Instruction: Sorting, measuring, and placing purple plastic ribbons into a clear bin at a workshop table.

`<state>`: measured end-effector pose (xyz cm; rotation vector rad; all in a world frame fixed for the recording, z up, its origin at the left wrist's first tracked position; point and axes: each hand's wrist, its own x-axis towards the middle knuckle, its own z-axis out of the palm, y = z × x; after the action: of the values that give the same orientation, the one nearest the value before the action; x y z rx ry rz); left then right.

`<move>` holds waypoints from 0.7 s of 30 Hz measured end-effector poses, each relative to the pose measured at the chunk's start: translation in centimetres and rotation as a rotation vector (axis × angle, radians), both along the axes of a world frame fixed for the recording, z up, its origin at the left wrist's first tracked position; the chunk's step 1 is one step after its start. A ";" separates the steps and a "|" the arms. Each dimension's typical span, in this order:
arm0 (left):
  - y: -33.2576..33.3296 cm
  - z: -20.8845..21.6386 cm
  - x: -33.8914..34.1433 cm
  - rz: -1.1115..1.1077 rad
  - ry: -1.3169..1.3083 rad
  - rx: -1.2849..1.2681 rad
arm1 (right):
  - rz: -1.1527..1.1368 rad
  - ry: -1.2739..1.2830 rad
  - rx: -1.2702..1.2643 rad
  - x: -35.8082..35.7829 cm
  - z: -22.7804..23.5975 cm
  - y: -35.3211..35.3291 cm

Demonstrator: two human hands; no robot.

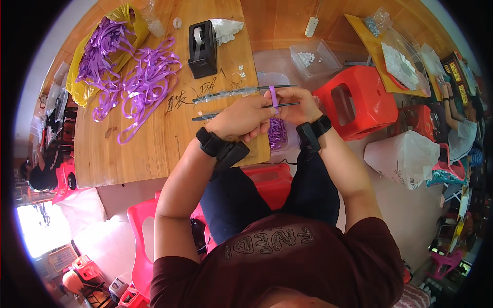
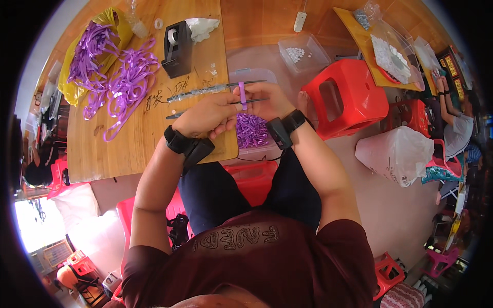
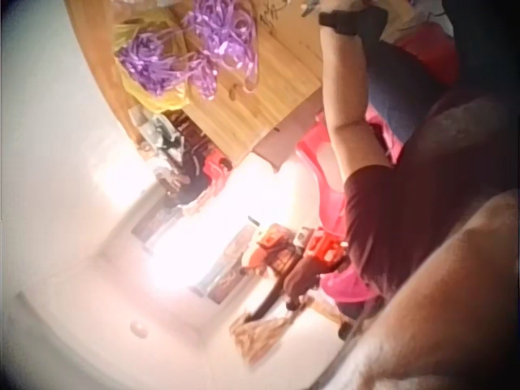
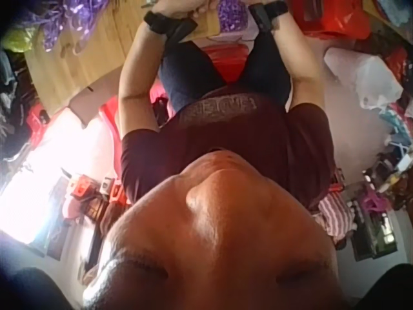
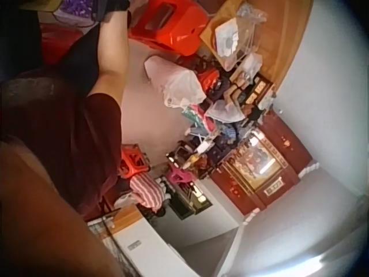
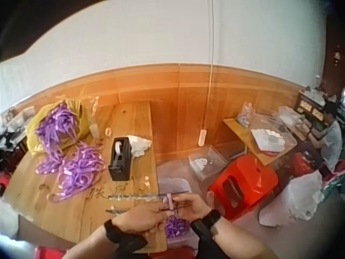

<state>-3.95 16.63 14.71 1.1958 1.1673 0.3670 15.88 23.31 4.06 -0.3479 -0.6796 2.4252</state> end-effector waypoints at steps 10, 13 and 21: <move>0.0 -0.2 -0.1 0.012 -0.015 -0.012 | -0.178 -0.729 0.427 2.2 4.5 -1.3; 0.0 -0.1 -0.1 -0.005 0.006 -0.009 | -0.263 -0.949 0.756 2.2 6.2 -1.9; 0.0 -0.3 0.0 -0.002 0.016 0.003 | -0.492 -0.998 1.234 -0.2 6.6 -2.5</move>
<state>-3.96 16.64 14.43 1.2049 1.1793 0.3585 15.67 20.79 10.71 -0.9978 -1.9994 0.9089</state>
